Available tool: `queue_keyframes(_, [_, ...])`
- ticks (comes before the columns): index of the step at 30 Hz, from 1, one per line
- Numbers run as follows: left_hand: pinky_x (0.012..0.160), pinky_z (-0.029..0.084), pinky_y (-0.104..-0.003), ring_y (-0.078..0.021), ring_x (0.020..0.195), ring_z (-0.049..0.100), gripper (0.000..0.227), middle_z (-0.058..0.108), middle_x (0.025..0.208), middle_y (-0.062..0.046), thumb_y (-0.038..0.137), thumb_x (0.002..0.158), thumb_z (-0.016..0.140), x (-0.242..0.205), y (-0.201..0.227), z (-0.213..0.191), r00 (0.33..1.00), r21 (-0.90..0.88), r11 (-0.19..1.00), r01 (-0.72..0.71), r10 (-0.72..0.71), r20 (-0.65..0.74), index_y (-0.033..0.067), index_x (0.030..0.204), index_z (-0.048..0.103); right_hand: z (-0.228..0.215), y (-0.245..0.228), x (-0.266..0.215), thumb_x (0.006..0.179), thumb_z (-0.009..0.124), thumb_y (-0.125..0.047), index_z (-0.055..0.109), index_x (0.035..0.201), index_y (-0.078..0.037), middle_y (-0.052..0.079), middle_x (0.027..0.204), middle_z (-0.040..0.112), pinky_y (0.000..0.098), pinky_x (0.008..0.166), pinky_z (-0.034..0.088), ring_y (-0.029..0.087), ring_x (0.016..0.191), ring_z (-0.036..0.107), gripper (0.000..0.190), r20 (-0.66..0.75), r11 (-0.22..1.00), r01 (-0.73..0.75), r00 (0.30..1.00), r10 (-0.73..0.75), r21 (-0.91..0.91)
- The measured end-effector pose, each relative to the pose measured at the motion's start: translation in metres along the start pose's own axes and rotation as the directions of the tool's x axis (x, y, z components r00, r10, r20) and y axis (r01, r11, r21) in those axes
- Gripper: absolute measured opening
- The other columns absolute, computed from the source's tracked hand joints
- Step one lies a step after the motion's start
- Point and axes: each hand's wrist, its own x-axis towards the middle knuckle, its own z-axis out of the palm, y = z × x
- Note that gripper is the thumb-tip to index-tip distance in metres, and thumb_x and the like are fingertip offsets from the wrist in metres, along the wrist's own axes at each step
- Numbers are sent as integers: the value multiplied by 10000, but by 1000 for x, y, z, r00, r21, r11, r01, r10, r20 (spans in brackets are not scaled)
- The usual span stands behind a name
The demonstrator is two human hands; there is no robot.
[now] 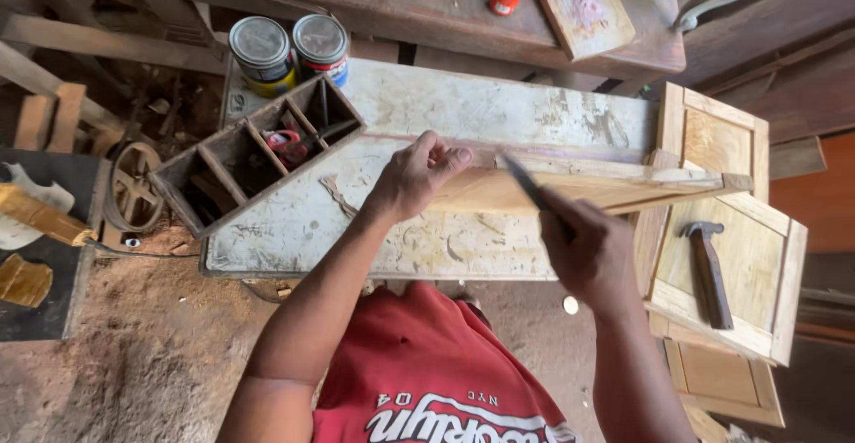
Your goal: The person walks to a workbench and assembles a wooden cabinet door. They use a hammer to drive nails into the door frame and then use a chisel to carve a groove along the edge of the door.
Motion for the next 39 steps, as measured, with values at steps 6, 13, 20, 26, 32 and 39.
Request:
queue_keyframes(6, [729, 547, -406, -257, 833, 701, 743, 704, 863, -122, 816, 799, 497, -4, 5, -5, 999, 49, 998, -47, 46, 12, 110, 993, 624, -11, -9, -8, 913, 728, -106, 739, 1193, -47, 126, 768, 676, 360, 573, 506, 245, 605, 645, 286, 7, 999, -25, 1000, 25, 21])
queue_keyframes(13, [730, 563, -379, -235, 806, 720, 754, 699, 811, -109, 812, 846, 495, -8, -5, 2, 987, 48, 988, -146, 149, -63, 73, 959, 598, -7, -9, -17, 927, 701, -94, 709, 1225, -82, 120, 843, 713, 356, 617, 535, 229, 688, 692, 299, -2, 988, -152, 988, 152, -1])
queue_keyframes(20, [722, 567, -389, -249, 799, 719, 780, 687, 799, -119, 831, 854, 474, -13, -13, 7, 983, 78, 983, -164, 170, -73, 69, 970, 592, 6, -25, -26, 941, 690, -174, 743, 1216, -237, 102, 1088, 699, 365, 565, 586, 257, 710, 717, 287, 76, 942, -171, 977, 201, -287])
queue_keyframes(26, [724, 569, -387, -251, 809, 717, 807, 684, 817, -112, 857, 860, 449, -14, -17, 7, 972, 79, 973, -218, 224, -76, 73, 982, 595, -4, -35, -27, 942, 691, -181, 734, 1252, -253, 98, 1138, 683, 405, 558, 572, 264, 720, 723, 321, 60, 921, -234, 962, 265, -312])
queue_keyframes(32, [753, 564, -389, -256, 835, 720, 823, 690, 820, -114, 872, 832, 459, -18, -20, 8, 978, 83, 977, -196, 201, -51, 71, 957, 606, -2, -26, -29, 978, 691, -139, 707, 1263, -180, 71, 1188, 709, 379, 740, 615, 256, 926, 749, 289, 27, 995, -41, 999, 43, -93])
queue_keyframes(39, [783, 565, -390, -252, 850, 721, 842, 702, 821, -120, 884, 801, 466, -12, -15, 5, 991, 82, 988, -129, 131, -24, 71, 970, 609, 2, -34, -28, 932, 691, -124, 735, 1226, -181, 93, 1155, 705, 404, 653, 597, 278, 809, 733, 303, 47, 965, -172, 982, 185, -199])
